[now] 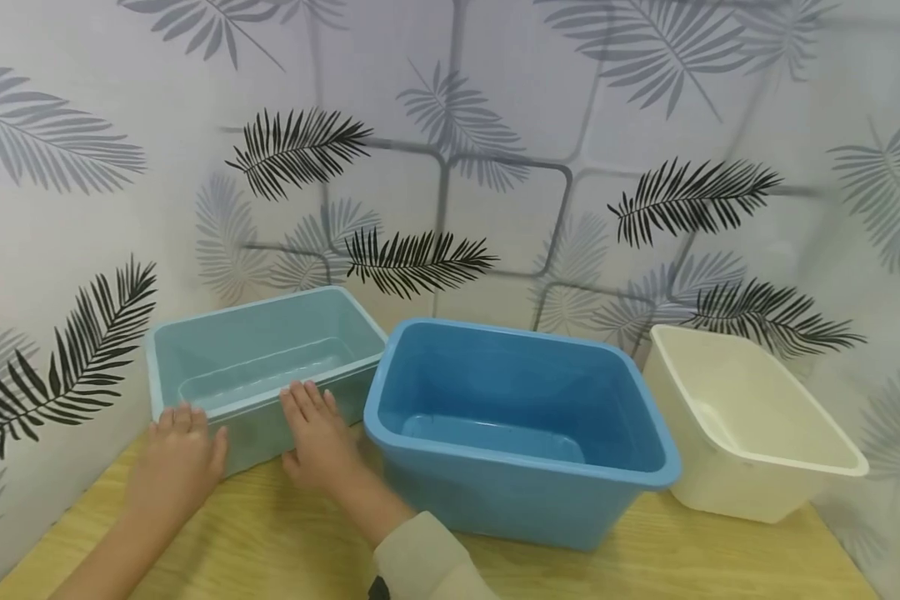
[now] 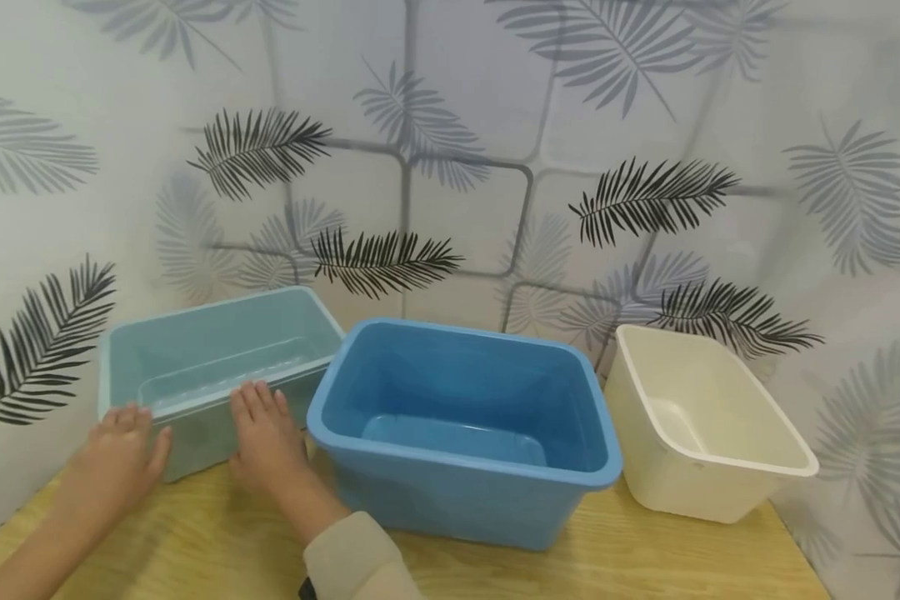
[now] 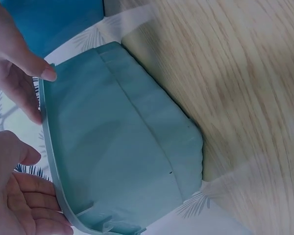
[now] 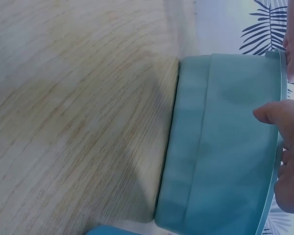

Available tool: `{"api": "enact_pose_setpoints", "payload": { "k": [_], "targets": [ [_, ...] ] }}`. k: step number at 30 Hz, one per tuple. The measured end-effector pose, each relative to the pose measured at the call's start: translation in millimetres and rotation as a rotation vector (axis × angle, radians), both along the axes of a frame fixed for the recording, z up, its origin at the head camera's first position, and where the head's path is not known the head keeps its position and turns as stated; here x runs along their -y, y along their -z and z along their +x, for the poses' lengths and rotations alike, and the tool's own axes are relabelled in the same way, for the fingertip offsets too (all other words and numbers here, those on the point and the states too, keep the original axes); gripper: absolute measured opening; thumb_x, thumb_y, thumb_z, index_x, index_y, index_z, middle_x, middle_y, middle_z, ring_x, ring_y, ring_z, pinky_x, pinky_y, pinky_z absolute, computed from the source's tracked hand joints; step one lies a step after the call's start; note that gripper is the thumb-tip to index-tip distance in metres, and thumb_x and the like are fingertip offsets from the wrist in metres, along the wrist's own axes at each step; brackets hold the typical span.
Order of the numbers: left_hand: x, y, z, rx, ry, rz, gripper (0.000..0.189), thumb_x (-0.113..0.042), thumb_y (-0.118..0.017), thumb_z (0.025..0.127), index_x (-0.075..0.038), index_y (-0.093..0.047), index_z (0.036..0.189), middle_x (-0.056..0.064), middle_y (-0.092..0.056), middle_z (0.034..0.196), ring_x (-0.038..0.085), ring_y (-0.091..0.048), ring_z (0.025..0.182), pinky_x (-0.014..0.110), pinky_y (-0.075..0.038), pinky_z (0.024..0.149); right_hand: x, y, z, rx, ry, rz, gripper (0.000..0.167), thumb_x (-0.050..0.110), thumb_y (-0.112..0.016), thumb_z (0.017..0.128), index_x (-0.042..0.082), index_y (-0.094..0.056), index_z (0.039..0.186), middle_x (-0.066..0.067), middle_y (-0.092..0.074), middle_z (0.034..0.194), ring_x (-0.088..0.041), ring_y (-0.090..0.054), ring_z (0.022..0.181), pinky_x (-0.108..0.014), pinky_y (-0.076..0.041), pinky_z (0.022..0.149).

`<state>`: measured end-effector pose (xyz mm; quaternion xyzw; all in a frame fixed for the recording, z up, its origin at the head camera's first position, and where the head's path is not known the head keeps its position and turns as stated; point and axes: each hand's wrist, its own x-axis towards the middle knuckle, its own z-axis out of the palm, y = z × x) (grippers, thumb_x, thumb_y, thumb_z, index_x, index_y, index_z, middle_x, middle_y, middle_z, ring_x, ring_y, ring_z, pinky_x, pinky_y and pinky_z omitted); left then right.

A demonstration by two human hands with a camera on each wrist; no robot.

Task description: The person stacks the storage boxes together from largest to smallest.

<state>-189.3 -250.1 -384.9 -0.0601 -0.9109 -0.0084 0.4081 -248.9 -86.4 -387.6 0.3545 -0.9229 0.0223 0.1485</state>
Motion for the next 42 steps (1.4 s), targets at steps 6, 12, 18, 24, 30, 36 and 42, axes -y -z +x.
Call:
{"api": "enact_pose_setpoints", "payload": {
  "k": [6, 12, 18, 24, 30, 36, 42],
  "targets": [
    [5.3, 3.1, -4.5, -0.055, -0.006, -0.014, 0.04, -0.01, -0.062, 0.072, 0.026, -0.054, 0.089, 0.042, -0.057, 0.09, 0.052, -0.054, 0.084, 0.056, -0.046, 0.075, 3, -1.8, 3.4, 0.0, 0.012, 0.03, 0.073, 0.034, -0.058, 0.088, 0.011, -0.022, 0.148, -0.003, -0.021, 0.155, -0.017, -0.018, 0.144, -0.03, -0.02, 0.116],
    [11.6, 5.8, -7.0, -0.081, -0.039, -0.012, 0.043, -0.01, -0.06, 0.072, 0.028, -0.054, 0.091, 0.043, -0.057, 0.089, 0.055, -0.055, 0.084, 0.057, -0.047, 0.074, 8, -2.4, 9.5, 0.024, 0.003, 0.038, 0.073, 0.035, -0.056, 0.089, 0.01, -0.021, 0.148, -0.003, -0.02, 0.155, -0.016, -0.017, 0.144, -0.028, -0.019, 0.116],
    [21.9, 0.7, -7.6, 0.013, -0.07, 0.035, 0.042, -0.008, -0.061, 0.075, 0.028, -0.053, 0.094, 0.045, -0.055, 0.096, 0.058, -0.053, 0.091, 0.061, -0.045, 0.078, 15, -4.3, 14.3, 0.016, -0.009, 0.037, 0.073, 0.037, -0.054, 0.09, 0.011, -0.02, 0.148, -0.002, -0.019, 0.156, -0.016, -0.016, 0.144, -0.028, -0.018, 0.116],
    [24.1, -4.5, -4.8, 0.096, -0.083, 0.071, 0.043, -0.009, -0.06, 0.078, 0.029, -0.052, 0.095, 0.047, -0.052, 0.099, 0.059, -0.05, 0.092, 0.065, -0.041, 0.08, 15, -2.0, 17.2, 0.02, -0.042, -0.042, 0.069, 0.032, -0.055, 0.09, 0.008, -0.024, 0.147, -0.006, -0.024, 0.154, -0.019, -0.02, 0.143, -0.032, -0.023, 0.115],
    [16.2, 7.6, -4.5, -0.042, -0.038, 0.023, 0.05, -0.009, -0.065, 0.069, 0.027, -0.052, 0.101, 0.045, -0.054, 0.098, 0.059, -0.053, 0.088, 0.063, -0.044, 0.074, 8, 11.7, 14.0, 0.09, 0.016, -0.296, 0.068, 0.016, -0.056, 0.088, -0.001, -0.024, 0.145, -0.018, -0.018, 0.154, -0.032, -0.015, 0.143, -0.043, -0.024, 0.114],
    [15.3, 13.8, -5.0, -0.027, -0.008, -0.01, 0.054, -0.01, -0.067, 0.067, 0.023, -0.053, 0.107, 0.044, -0.054, 0.105, 0.059, -0.053, 0.095, 0.064, -0.044, 0.077, 3, 17.4, 7.9, 0.116, 0.079, -0.572, 0.069, 0.001, -0.056, 0.079, -0.009, -0.028, 0.141, -0.024, -0.02, 0.151, -0.041, -0.015, 0.141, -0.054, -0.021, 0.11],
    [20.5, 15.3, -10.7, -0.035, 0.037, 0.03, 0.051, -0.006, -0.069, 0.065, 0.022, -0.053, 0.105, 0.044, -0.054, 0.104, 0.059, -0.051, 0.097, 0.065, -0.043, 0.08, 1, 18.3, 6.0, 0.044, 0.096, -0.497, 0.067, 0.005, -0.06, 0.079, -0.007, -0.033, 0.139, -0.023, -0.028, 0.149, -0.038, -0.021, 0.14, -0.051, -0.024, 0.11]
  ]
}}
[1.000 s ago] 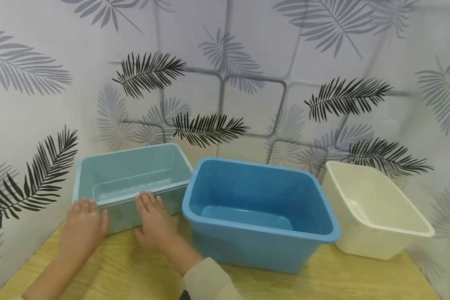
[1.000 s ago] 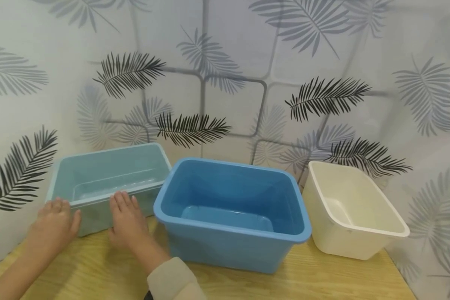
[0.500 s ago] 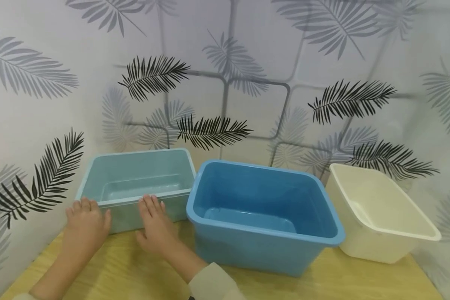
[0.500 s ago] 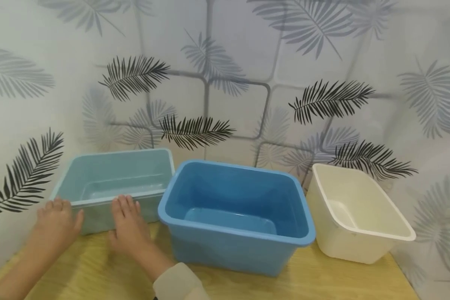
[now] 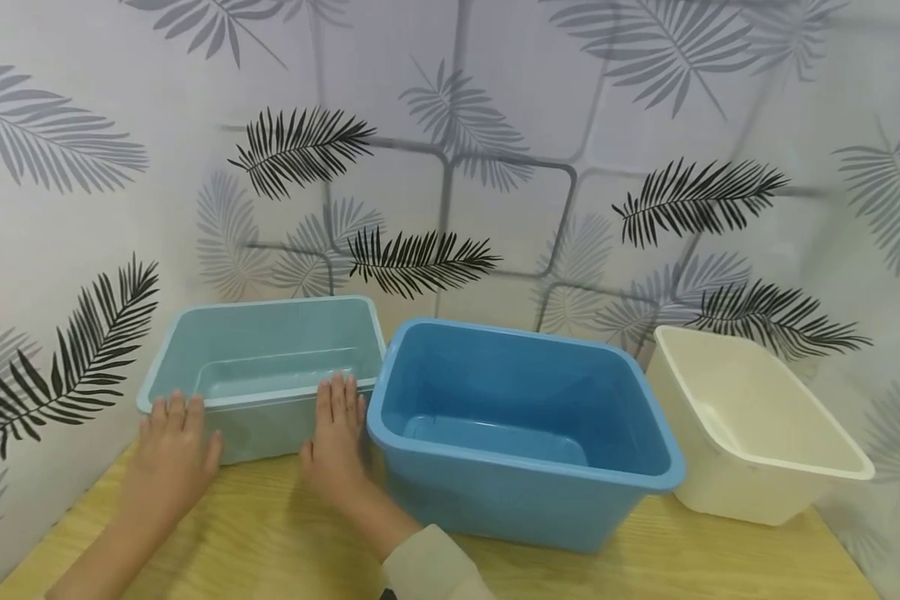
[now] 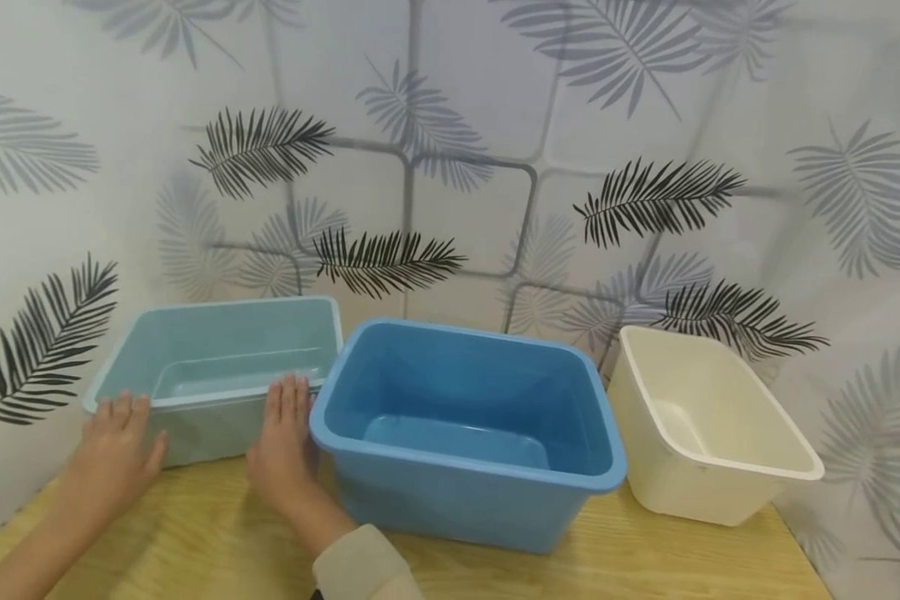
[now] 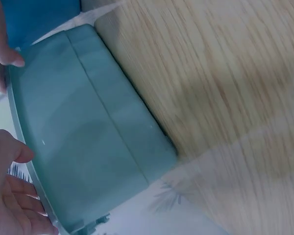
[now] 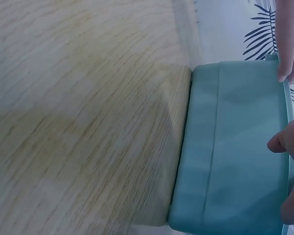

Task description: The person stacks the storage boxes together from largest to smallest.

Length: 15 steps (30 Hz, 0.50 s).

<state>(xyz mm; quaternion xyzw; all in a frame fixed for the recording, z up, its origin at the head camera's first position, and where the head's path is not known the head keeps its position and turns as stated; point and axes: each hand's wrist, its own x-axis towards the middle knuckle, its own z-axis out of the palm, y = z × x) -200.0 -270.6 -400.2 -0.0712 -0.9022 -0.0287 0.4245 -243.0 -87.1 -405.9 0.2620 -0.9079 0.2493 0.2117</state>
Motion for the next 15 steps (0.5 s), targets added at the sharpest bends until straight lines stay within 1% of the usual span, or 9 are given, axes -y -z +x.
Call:
{"api": "enact_pose_setpoints", "payload": {
  "k": [5, 7, 10, 15],
  "targets": [
    [7.0, 0.9, -1.2, 0.006, 0.007, 0.03, 0.051, -0.003, -0.069, 0.064, 0.02, -0.054, 0.107, 0.043, -0.054, 0.106, 0.059, -0.051, 0.099, 0.065, -0.043, 0.082, -1, -2.0, 0.6, -0.081, 0.06, 0.166, 0.064, 0.012, -0.063, 0.081, -0.001, -0.038, 0.138, -0.018, -0.037, 0.145, -0.034, -0.03, 0.138, -0.045, -0.03, 0.11],
    [9.6, 1.3, -1.3, 0.002, 0.017, 0.048, 0.05, -0.002, -0.068, 0.065, 0.02, -0.054, 0.107, 0.043, -0.054, 0.106, 0.059, -0.051, 0.1, 0.065, -0.043, 0.083, -2, -3.2, 1.7, -0.11, 0.07, 0.221, 0.063, 0.014, -0.064, 0.081, 0.0, -0.039, 0.137, -0.016, -0.04, 0.142, -0.032, -0.033, 0.137, -0.043, -0.031, 0.11],
    [13.4, 1.2, -1.6, -0.006, 0.028, 0.057, 0.047, 0.001, -0.067, 0.065, 0.02, -0.054, 0.106, 0.043, -0.054, 0.105, 0.06, -0.051, 0.099, 0.065, -0.042, 0.083, -2, -3.9, 3.9, -0.152, 0.074, 0.278, 0.061, 0.015, -0.064, 0.08, 0.001, -0.041, 0.135, -0.015, -0.043, 0.139, -0.03, -0.036, 0.135, -0.041, -0.033, 0.109],
    [20.5, 0.2, -3.8, 0.013, 0.043, 0.069, 0.046, 0.003, -0.067, 0.065, 0.02, -0.053, 0.105, 0.045, -0.053, 0.105, 0.06, -0.049, 0.099, 0.065, -0.041, 0.084, -1, -5.4, 9.0, -0.219, 0.091, 0.342, 0.057, 0.017, -0.064, 0.08, 0.003, -0.045, 0.132, -0.012, -0.046, 0.134, -0.027, -0.042, 0.13, -0.037, -0.036, 0.107]
  ]
}}
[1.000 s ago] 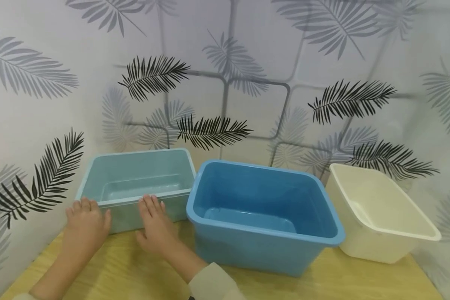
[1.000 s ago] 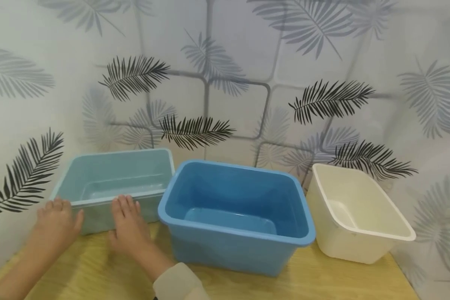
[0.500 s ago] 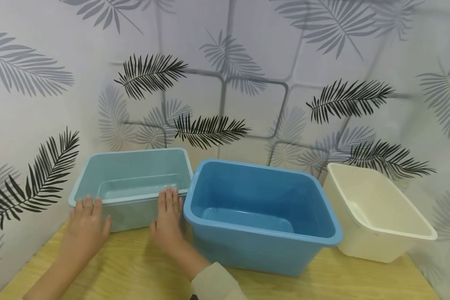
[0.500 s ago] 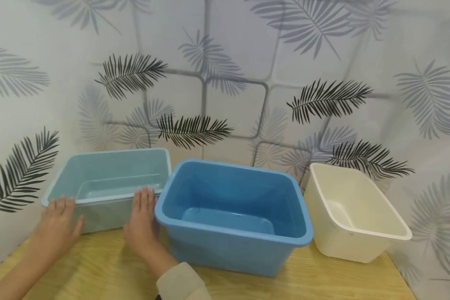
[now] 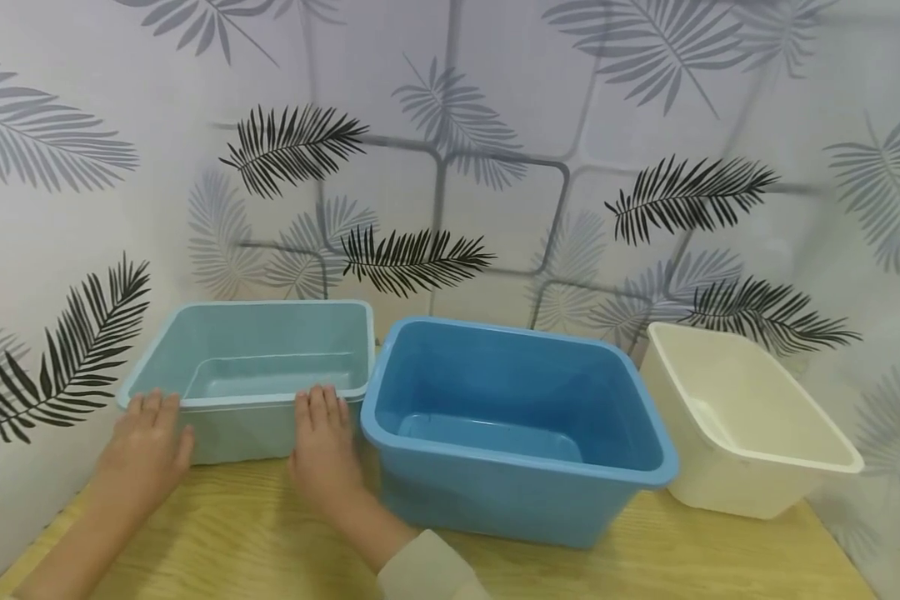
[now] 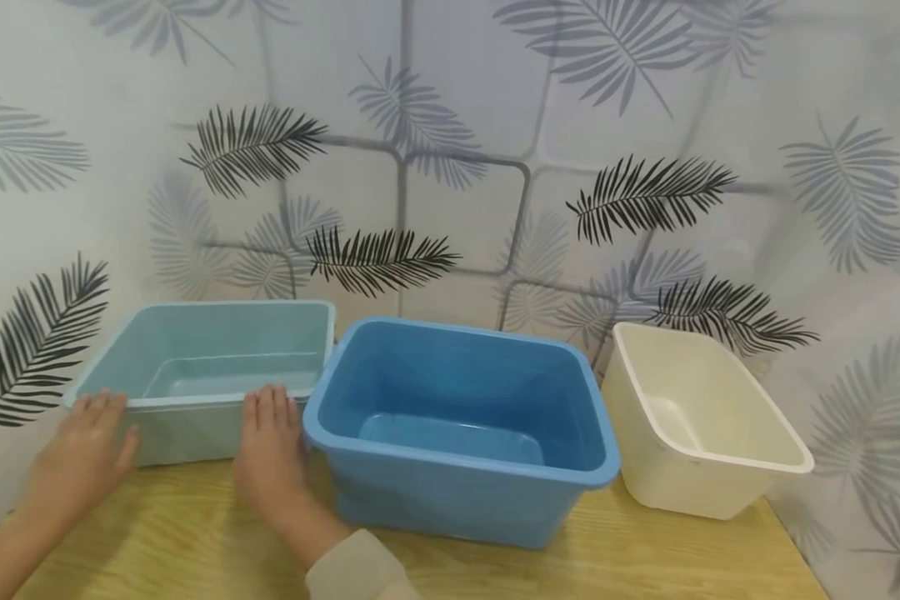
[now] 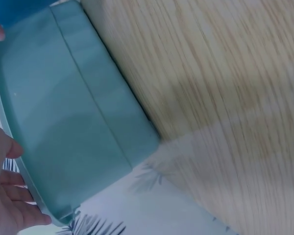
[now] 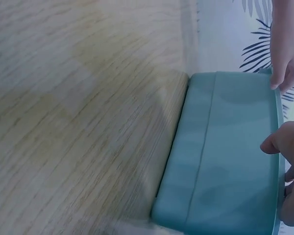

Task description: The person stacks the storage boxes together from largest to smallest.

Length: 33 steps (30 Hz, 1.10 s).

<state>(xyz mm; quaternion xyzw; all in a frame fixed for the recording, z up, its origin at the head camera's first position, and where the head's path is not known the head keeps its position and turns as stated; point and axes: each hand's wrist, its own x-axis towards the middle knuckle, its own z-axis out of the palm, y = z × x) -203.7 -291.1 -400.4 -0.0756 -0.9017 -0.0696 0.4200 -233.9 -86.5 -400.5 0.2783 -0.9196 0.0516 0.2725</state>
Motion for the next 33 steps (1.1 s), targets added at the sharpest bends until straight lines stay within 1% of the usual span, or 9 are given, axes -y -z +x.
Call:
{"api": "enact_pose_setpoints", "payload": {
  "k": [4, 10, 16, 18, 20, 23, 24, 27, 33],
  "targets": [
    [8.1, 0.0, -0.8, -0.013, 0.018, -0.02, 0.046, 0.003, -0.067, 0.064, 0.02, -0.053, 0.104, 0.044, -0.054, 0.104, 0.059, -0.05, 0.098, 0.065, -0.042, 0.083, 3, -2.7, 5.9, -0.078, 0.03, 0.073, 0.057, 0.023, -0.065, 0.079, 0.005, -0.047, 0.13, -0.01, -0.05, 0.13, -0.023, -0.045, 0.126, -0.033, -0.038, 0.105],
    [16.3, -0.6, -1.3, -0.049, 0.033, -0.059, 0.044, 0.0, -0.063, 0.065, 0.021, -0.054, 0.103, 0.042, -0.055, 0.103, 0.057, -0.051, 0.098, 0.065, -0.044, 0.079, 7, -3.8, 13.5, -0.152, 0.05, 0.11, 0.056, 0.03, -0.065, 0.079, 0.006, -0.05, 0.128, -0.009, -0.052, 0.128, -0.022, -0.048, 0.123, -0.03, -0.04, 0.104],
    [20.8, 0.0, -1.7, -0.059, 0.028, -0.07, 0.043, -0.002, -0.061, 0.067, 0.02, -0.054, 0.104, 0.042, -0.056, 0.104, 0.056, -0.051, 0.1, 0.065, -0.044, 0.081, 10, -6.6, 20.3, -0.138, 0.059, 0.156, 0.056, 0.034, -0.063, 0.082, 0.007, -0.05, 0.13, -0.009, -0.052, 0.131, -0.021, -0.048, 0.124, -0.029, -0.039, 0.105],
    [22.6, 0.3, -2.8, -0.087, 0.039, -0.093, 0.04, -0.007, -0.055, 0.073, 0.02, -0.054, 0.102, 0.041, -0.057, 0.102, 0.055, -0.053, 0.098, 0.063, -0.045, 0.081, 9, -7.5, 21.6, -0.131, 0.054, 0.157, 0.056, 0.033, -0.063, 0.083, 0.007, -0.05, 0.13, -0.008, -0.052, 0.131, -0.021, -0.048, 0.125, -0.029, -0.039, 0.105],
    [25.5, 0.1, -5.2, -0.13, 0.064, -0.133, 0.041, -0.017, -0.045, 0.085, 0.02, -0.055, 0.099, 0.039, -0.058, 0.097, 0.053, -0.055, 0.093, 0.06, -0.046, 0.08, 7, -7.7, 20.9, -0.171, 0.046, 0.143, 0.049, 0.028, -0.063, 0.084, 0.007, -0.052, 0.128, -0.007, -0.055, 0.128, -0.019, -0.051, 0.121, -0.028, -0.042, 0.102],
    [31.4, -1.8, -10.0, -0.195, 0.11, -0.211, 0.064, -0.037, -0.025, 0.098, 0.018, -0.057, 0.093, 0.035, -0.06, 0.086, 0.049, -0.057, 0.082, 0.056, -0.048, 0.073, 4, -7.6, 15.5, -0.323, 0.013, 0.058, 0.035, 0.019, -0.067, 0.082, 0.011, -0.061, 0.116, -0.002, -0.064, 0.112, -0.015, -0.059, 0.107, -0.027, -0.048, 0.093],
    [34.0, -2.9, -11.8, -0.211, 0.13, -0.231, 0.072, -0.044, -0.02, 0.099, 0.017, -0.058, 0.09, 0.033, -0.06, 0.083, 0.048, -0.058, 0.077, 0.054, -0.048, 0.07, 2, -7.3, 12.9, -0.378, 0.0, 0.024, 0.03, 0.016, -0.067, 0.081, 0.012, -0.063, 0.111, 0.0, -0.065, 0.106, -0.014, -0.06, 0.101, -0.026, -0.05, 0.089],
    [41.2, -7.3, -15.5, -0.217, 0.189, -0.257, 0.078, -0.054, -0.02, 0.098, 0.013, -0.059, 0.086, 0.027, -0.061, 0.078, 0.043, -0.058, 0.07, 0.051, -0.049, 0.063, -1, -5.8, 4.8, -0.482, -0.027, -0.048, 0.024, 0.012, -0.068, 0.078, 0.016, -0.066, 0.101, 0.002, -0.066, 0.097, -0.013, -0.061, 0.095, -0.029, -0.052, 0.083],
    [51.1, -10.7, -21.0, -0.164, 0.311, -0.245, 0.077, -0.059, -0.025, 0.094, 0.009, -0.061, 0.093, 0.025, -0.061, 0.088, 0.04, -0.059, 0.075, 0.049, -0.051, 0.061, -6, 4.4, -5.7, -0.47, 0.008, -0.028, 0.027, 0.007, -0.068, 0.079, 0.014, -0.063, 0.105, -0.005, -0.064, 0.107, -0.024, -0.06, 0.108, -0.039, -0.051, 0.089]
  ]
}}
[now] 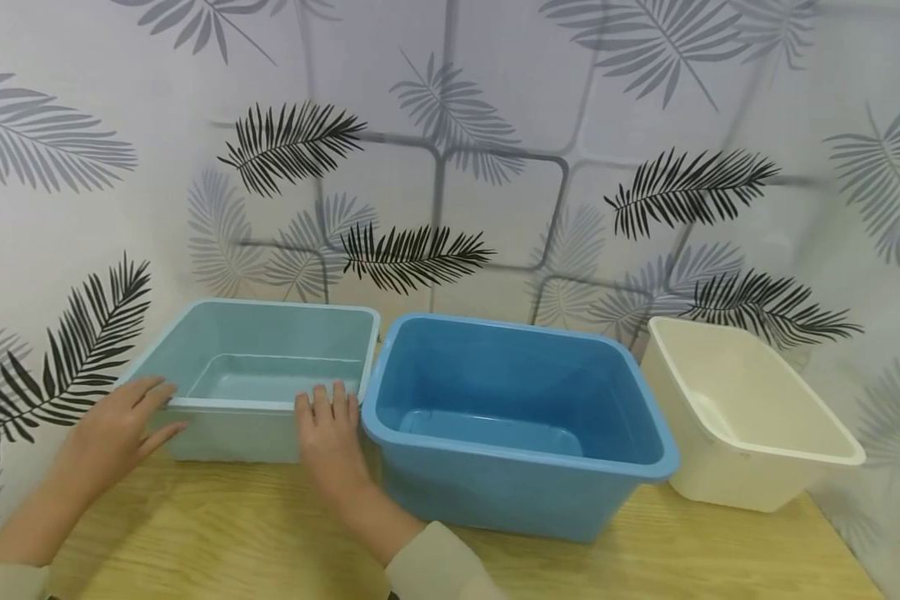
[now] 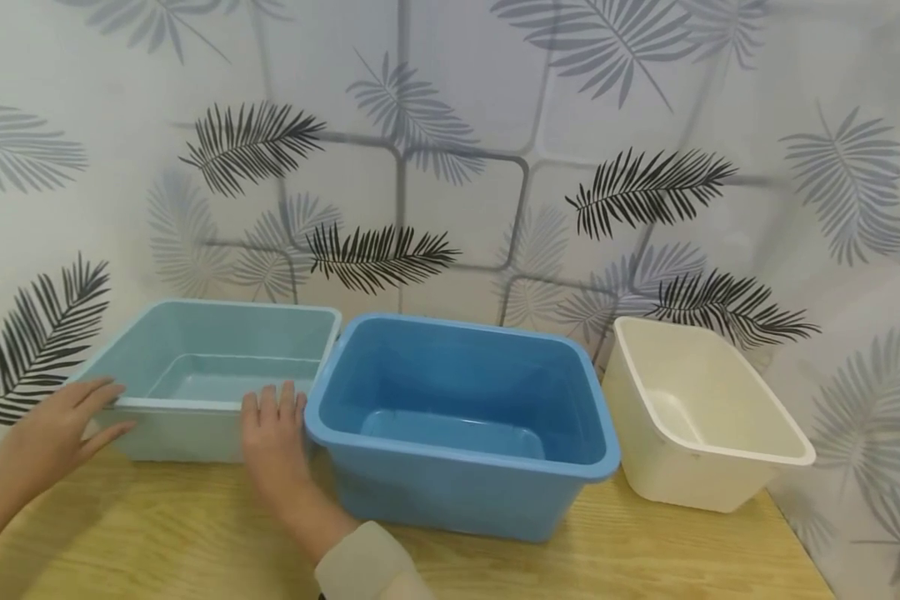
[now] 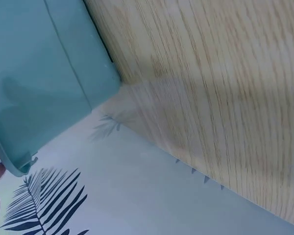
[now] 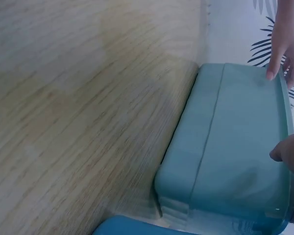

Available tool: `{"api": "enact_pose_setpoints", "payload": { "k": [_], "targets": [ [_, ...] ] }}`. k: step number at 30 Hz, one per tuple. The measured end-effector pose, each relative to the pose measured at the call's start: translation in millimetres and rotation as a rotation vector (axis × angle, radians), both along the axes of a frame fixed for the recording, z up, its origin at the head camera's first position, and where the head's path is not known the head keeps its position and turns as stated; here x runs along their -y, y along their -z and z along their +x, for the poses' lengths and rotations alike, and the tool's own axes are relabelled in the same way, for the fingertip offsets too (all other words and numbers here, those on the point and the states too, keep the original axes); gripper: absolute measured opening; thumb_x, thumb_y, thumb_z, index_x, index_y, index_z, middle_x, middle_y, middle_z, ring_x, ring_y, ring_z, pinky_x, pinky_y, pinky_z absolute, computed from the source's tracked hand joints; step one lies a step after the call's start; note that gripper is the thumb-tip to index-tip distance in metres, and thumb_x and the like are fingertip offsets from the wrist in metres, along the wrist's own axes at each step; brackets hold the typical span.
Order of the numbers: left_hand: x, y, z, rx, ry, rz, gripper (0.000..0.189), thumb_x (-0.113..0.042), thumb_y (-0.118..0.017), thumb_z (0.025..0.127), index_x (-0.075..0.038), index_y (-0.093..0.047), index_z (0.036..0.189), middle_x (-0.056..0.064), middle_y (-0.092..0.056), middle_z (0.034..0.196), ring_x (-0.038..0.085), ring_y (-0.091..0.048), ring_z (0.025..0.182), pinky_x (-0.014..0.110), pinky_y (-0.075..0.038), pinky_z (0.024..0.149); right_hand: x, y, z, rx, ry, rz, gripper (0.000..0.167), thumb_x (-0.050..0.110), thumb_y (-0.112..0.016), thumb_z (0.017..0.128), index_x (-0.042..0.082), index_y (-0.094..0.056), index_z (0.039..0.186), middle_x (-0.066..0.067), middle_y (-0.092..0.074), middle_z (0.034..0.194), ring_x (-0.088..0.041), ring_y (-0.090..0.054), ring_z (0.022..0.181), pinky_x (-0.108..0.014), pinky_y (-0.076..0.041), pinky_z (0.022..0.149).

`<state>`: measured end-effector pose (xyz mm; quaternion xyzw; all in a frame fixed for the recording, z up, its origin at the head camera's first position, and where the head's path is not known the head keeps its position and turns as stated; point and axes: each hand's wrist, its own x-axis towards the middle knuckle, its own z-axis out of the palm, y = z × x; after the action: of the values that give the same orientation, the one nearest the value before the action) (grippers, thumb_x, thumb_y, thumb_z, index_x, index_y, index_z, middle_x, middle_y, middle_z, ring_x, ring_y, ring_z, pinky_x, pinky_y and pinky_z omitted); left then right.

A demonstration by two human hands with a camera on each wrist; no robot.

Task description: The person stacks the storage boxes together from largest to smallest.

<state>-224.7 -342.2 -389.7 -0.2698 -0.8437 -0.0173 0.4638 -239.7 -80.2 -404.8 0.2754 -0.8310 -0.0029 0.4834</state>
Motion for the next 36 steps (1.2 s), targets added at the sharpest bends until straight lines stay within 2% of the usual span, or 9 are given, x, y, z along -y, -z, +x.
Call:
{"api": "enact_pose_setpoints", "payload": {
  "k": [4, 11, 15, 18, 21, 24, 29, 33, 36],
  "targets": [
    [2.8, 2.6, -4.1, 0.057, 0.031, -0.015, 0.076, -0.06, -0.024, 0.092, 0.006, -0.062, 0.097, 0.022, -0.061, 0.09, 0.036, -0.06, 0.077, 0.046, -0.051, 0.063, -2, 4.4, -5.4, -0.031, 0.047, 0.005, 0.026, 0.006, -0.066, 0.08, 0.013, -0.063, 0.104, -0.004, -0.064, 0.104, -0.022, -0.061, 0.106, -0.036, -0.049, 0.091],
    [5.9, 6.4, -7.2, 0.114, -0.013, 0.027, 0.072, -0.059, -0.022, 0.088, 0.001, -0.062, 0.088, 0.017, -0.067, 0.077, 0.035, -0.062, 0.068, 0.048, -0.051, 0.061, -2, 3.4, -8.4, -0.037, 0.063, 0.04, 0.022, 0.006, -0.062, 0.078, 0.013, -0.06, 0.099, 0.002, -0.059, 0.09, -0.013, -0.056, 0.09, -0.031, -0.046, 0.092],
    [5.3, 3.6, -5.5, 0.134, -0.038, 0.05, 0.064, -0.057, -0.026, 0.082, -0.003, -0.061, 0.078, 0.011, -0.066, 0.068, 0.028, -0.061, 0.057, 0.04, -0.049, 0.051, -2, 1.1, -9.3, -0.051, 0.052, 0.029, 0.015, 0.004, -0.062, 0.075, 0.014, -0.055, 0.084, 0.004, -0.054, 0.075, -0.011, -0.051, 0.076, -0.026, -0.044, 0.082],
    [5.5, -0.3, -3.2, 0.158, -0.073, 0.077, 0.054, -0.055, -0.035, 0.078, -0.007, -0.059, 0.072, 0.006, -0.064, 0.062, 0.02, -0.053, 0.047, 0.031, -0.04, 0.041, 0, -2.1, -10.0, -0.062, 0.049, 0.02, 0.015, 0.005, -0.064, 0.074, 0.015, -0.053, 0.076, 0.005, -0.052, 0.068, -0.009, -0.048, 0.067, -0.023, -0.039, 0.071],
    [6.0, -3.4, -1.1, 0.174, -0.111, 0.097, 0.05, -0.055, -0.039, 0.074, -0.01, -0.058, 0.069, 0.004, -0.062, 0.059, 0.015, -0.047, 0.042, 0.026, -0.032, 0.038, 2, -6.3, -9.7, -0.075, 0.057, 0.024, 0.016, 0.008, -0.067, 0.074, 0.017, -0.055, 0.072, 0.006, -0.055, 0.065, -0.008, -0.049, 0.064, -0.022, -0.037, 0.065],
    [6.2, -5.1, 0.0, 0.169, -0.12, 0.095, 0.051, -0.055, -0.036, 0.074, -0.01, -0.058, 0.069, 0.005, -0.062, 0.059, 0.016, -0.047, 0.042, 0.027, -0.032, 0.037, 4, -9.2, -9.1, -0.086, 0.076, 0.022, 0.016, 0.012, -0.072, 0.071, 0.018, -0.058, 0.07, 0.007, -0.058, 0.064, -0.008, -0.052, 0.061, -0.022, -0.039, 0.062],
    [7.9, -6.8, 4.3, 0.124, -0.12, 0.095, 0.063, -0.057, -0.026, 0.078, -0.005, -0.061, 0.071, 0.009, -0.065, 0.063, 0.026, -0.055, 0.046, 0.034, -0.04, 0.039, 8, -12.3, -7.5, -0.095, 0.089, 0.006, 0.018, 0.011, -0.075, 0.067, 0.018, -0.059, 0.065, 0.007, -0.06, 0.06, -0.007, -0.054, 0.058, -0.02, -0.043, 0.06],
    [11.2, -10.6, 9.6, 0.059, -0.117, 0.1, 0.07, -0.057, -0.022, 0.083, -0.002, -0.064, 0.074, 0.013, -0.067, 0.065, 0.031, -0.059, 0.05, 0.039, -0.044, 0.042, 11, -19.4, -2.7, -0.008, 0.086, 0.033, 0.02, 0.015, -0.078, 0.067, 0.019, -0.059, 0.068, 0.007, -0.062, 0.064, -0.007, -0.057, 0.062, -0.019, -0.047, 0.064],
    [11.8, -15.9, 11.1, 0.049, -0.113, 0.098, 0.071, -0.058, -0.022, 0.085, -0.002, -0.064, 0.075, 0.014, -0.067, 0.066, 0.031, -0.058, 0.051, 0.039, -0.044, 0.042, 11, -26.7, 0.3, 0.041, 0.105, 0.044, 0.022, 0.018, -0.08, 0.066, 0.019, -0.058, 0.069, 0.008, -0.063, 0.066, -0.006, -0.058, 0.064, -0.018, -0.048, 0.068]
  ]
}}
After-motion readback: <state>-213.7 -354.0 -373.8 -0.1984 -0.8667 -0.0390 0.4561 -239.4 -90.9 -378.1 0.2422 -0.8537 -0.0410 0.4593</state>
